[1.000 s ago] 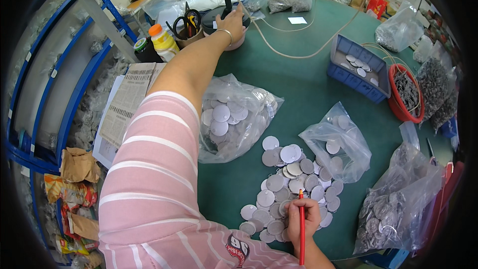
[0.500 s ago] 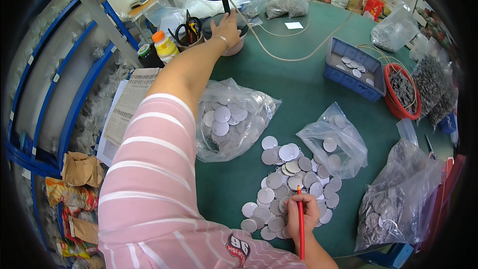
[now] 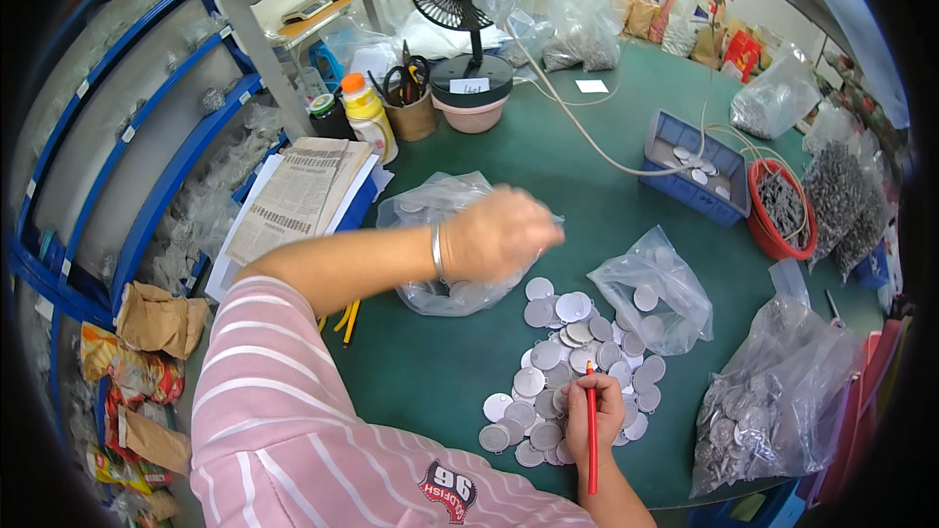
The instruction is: The person marks several metal discs using a pen while sitting at a workstation. They pick up individual discs from a pile, apply a mark to the center by hand, and set them aside.
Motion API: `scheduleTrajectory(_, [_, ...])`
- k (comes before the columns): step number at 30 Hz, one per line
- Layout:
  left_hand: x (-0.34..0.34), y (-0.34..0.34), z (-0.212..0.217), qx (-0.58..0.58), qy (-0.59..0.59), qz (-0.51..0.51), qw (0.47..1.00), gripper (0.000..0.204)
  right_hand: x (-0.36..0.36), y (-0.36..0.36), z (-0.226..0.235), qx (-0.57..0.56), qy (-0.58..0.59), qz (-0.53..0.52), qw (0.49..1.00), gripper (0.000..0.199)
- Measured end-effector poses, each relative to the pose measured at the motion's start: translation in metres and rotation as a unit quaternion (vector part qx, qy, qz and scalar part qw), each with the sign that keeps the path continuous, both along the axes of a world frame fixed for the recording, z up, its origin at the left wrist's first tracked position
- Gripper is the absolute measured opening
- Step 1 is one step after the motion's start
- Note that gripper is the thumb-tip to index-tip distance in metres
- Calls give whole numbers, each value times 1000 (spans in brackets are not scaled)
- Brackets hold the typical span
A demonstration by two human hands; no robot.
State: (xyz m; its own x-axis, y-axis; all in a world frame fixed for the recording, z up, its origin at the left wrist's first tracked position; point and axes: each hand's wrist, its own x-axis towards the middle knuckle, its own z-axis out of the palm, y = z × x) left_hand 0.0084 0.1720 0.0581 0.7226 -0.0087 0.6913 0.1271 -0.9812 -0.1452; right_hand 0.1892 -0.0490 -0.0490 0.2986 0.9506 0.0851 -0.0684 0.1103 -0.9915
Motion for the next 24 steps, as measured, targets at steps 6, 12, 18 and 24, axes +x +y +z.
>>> scheduleTrajectory(6, [-9, -99, -43, -219, 113, -65, 967, 25, -3, 1, 4, -20, 5, -24, 999, 7])
scheduleTrajectory(12, [-10, -159, -72, -323, 272, -39, 906, 47, 0, 2, 12, 23, 99, -67, 993, 8])
scheduleTrajectory(18, [-6, -170, -107, -303, 190, 80, 930, 42, 7, -2, 20, 66, 49, -101, 992, 9])
scheduleTrajectory(24, [-16, -192, -95, -438, -13, 146, 887, 20, 23, -47, 23, 51, 38, -93, 994, 9])
